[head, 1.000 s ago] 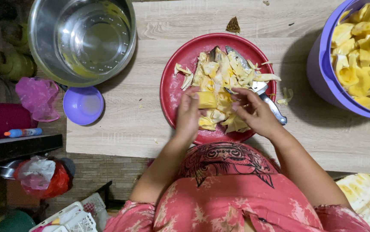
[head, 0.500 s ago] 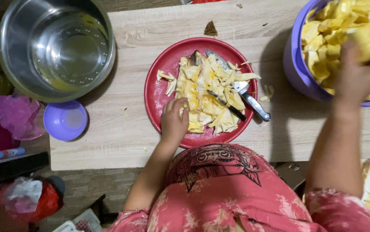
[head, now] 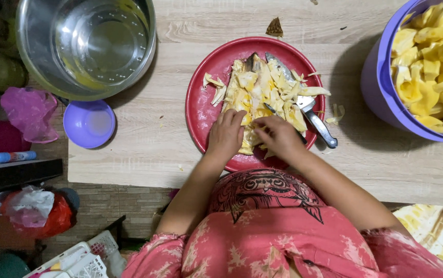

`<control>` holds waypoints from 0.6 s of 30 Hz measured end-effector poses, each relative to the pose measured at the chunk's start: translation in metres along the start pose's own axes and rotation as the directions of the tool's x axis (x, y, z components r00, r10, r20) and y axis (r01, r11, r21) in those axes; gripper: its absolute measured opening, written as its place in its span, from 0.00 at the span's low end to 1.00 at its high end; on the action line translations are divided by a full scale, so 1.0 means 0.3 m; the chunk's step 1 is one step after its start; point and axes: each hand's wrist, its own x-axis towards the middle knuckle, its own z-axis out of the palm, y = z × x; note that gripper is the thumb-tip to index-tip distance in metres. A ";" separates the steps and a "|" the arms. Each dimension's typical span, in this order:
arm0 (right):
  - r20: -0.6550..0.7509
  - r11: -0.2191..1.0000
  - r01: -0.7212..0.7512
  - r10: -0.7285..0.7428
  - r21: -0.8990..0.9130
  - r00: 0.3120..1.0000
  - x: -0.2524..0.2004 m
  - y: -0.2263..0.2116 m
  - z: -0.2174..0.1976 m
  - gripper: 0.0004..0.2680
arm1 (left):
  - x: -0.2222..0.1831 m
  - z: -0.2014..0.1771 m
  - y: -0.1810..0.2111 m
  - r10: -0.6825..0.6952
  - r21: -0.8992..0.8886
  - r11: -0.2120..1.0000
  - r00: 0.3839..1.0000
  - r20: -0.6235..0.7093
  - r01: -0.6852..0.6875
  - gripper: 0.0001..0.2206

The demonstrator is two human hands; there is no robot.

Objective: A person is manually extracting edible bulbs from a jackfruit using their hands and a knife on a wooden table.

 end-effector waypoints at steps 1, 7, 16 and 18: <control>0.054 0.999 -0.005 0.007 -0.040 0.999 -0.002 0.027 0.050 0.11 | -0.001 0.007 -0.001 0.016 0.052 0.998 1.000 0.011 -0.017 0.22; 0.040 0.993 0.009 -0.005 -0.115 0.999 0.004 0.052 0.130 0.17 | -0.004 0.024 -0.004 0.055 0.006 0.998 0.999 0.000 -0.055 0.23; -0.040 0.963 0.004 -0.016 -0.270 0.999 0.051 0.061 0.199 0.19 | 0.023 -0.017 -0.048 -0.145 -0.526 0.849 0.980 -0.133 0.054 0.15; -0.027 0.952 -0.022 0.014 -0.307 1.000 0.065 0.042 0.189 0.19 | 0.044 -0.014 -0.063 -0.170 -0.532 0.843 0.978 -0.120 0.081 0.12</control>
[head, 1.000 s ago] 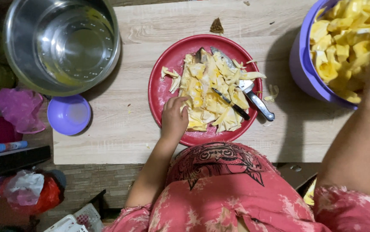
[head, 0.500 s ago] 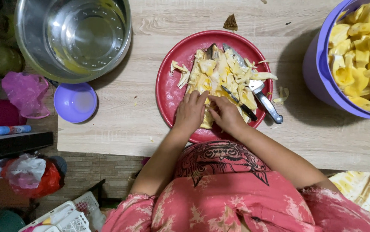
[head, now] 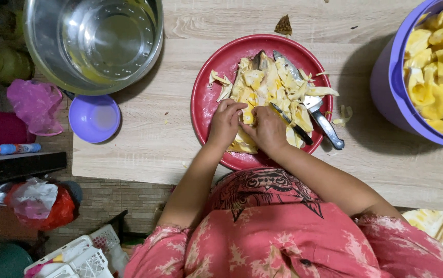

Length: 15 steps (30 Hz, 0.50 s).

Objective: A person is manually extracting edible bulbs from a jackfruit using their hands and a knife on a wooden table.

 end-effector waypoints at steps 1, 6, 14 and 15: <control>0.016 0.999 0.011 -0.011 -0.037 1.000 0.007 -0.003 -0.002 0.19 | 0.009 -0.007 0.000 -0.033 -0.029 0.999 0.999 -0.008 0.033 0.12; -0.028 0.992 0.101 -0.103 -0.075 0.994 0.007 0.057 0.065 0.20 | 0.036 -0.015 -0.038 -0.131 -0.119 0.984 0.991 0.009 0.131 0.11; -0.110 0.995 -0.069 0.077 0.078 0.991 -0.003 -0.013 0.033 0.22 | 0.035 -0.031 -0.023 -0.160 -0.325 0.930 0.985 0.067 0.173 0.14; -0.112 0.995 -0.064 0.073 0.076 0.991 0.024 -0.025 0.016 0.22 | 0.052 -0.035 -0.027 -0.158 -0.326 0.930 0.986 0.063 0.169 0.14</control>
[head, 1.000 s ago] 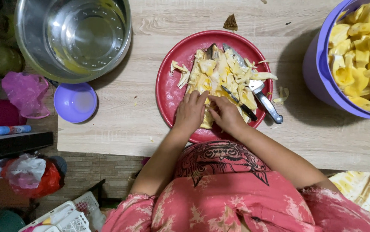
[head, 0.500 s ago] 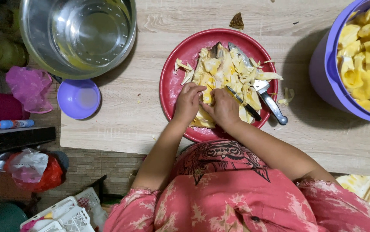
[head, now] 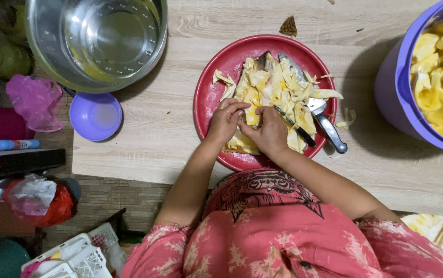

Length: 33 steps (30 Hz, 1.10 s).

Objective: A person is manually extracting edible bulbs from a jackfruit using their hands and a knife on a wooden table.

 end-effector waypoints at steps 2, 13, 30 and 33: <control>-0.018 1.000 0.001 -0.001 -0.001 1.000 0.003 -0.033 -0.022 0.17 | -0.020 -0.005 -0.004 0.123 0.136 0.983 0.992 -0.002 -0.122 0.16; -0.132 1.000 0.011 -0.011 -0.001 0.991 -0.010 0.047 0.056 0.12 | -0.016 0.067 -0.088 0.155 0.227 0.964 0.987 -0.047 -0.140 0.09; 0.121 0.873 0.379 -0.359 -0.308 0.925 -0.043 0.044 -0.030 0.14 | -0.016 0.009 -0.026 -0.075 0.080 0.994 0.997 0.037 0.072 0.14; 0.138 0.695 0.560 -0.566 -0.450 0.813 -0.026 0.115 0.050 0.14 | -0.005 0.014 -0.056 -0.075 0.099 0.993 0.993 0.094 0.066 0.26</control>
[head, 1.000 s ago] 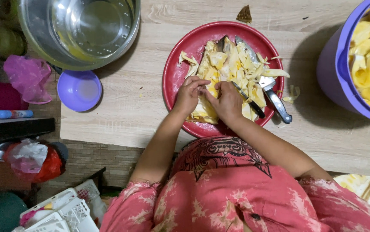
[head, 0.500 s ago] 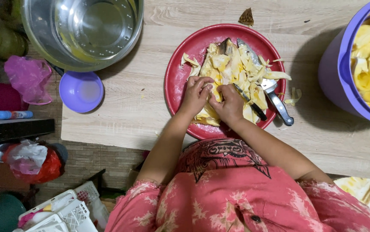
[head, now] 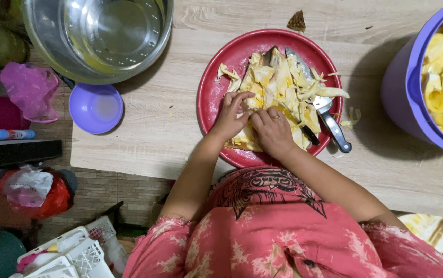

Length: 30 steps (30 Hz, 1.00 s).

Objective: A person is manually extracting edible bulbs from a jackfruit using their hands and a knife on a wooden table.

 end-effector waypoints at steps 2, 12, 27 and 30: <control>-0.076 0.997 0.048 -0.053 -0.062 0.996 -0.005 -0.010 0.033 0.10 | 0.000 0.012 -0.023 0.029 0.052 0.998 0.999 -0.038 -0.027 0.24; -0.191 0.968 0.247 -0.251 -0.047 0.949 -0.082 0.003 0.020 0.04 | 0.010 0.019 -0.010 0.104 0.095 0.991 0.991 -0.081 -0.096 0.21; 0.054 0.975 0.177 -0.171 -0.136 0.984 0.049 -0.082 -0.072 0.05 | -0.001 0.029 -0.006 0.036 0.164 0.986 0.998 -0.052 -0.028 0.21; -0.015 0.954 0.257 -0.262 -0.158 0.965 0.038 -0.095 -0.117 0.02 | 0.015 0.065 -0.043 0.061 0.194 0.980 0.995 -0.083 -0.044 0.22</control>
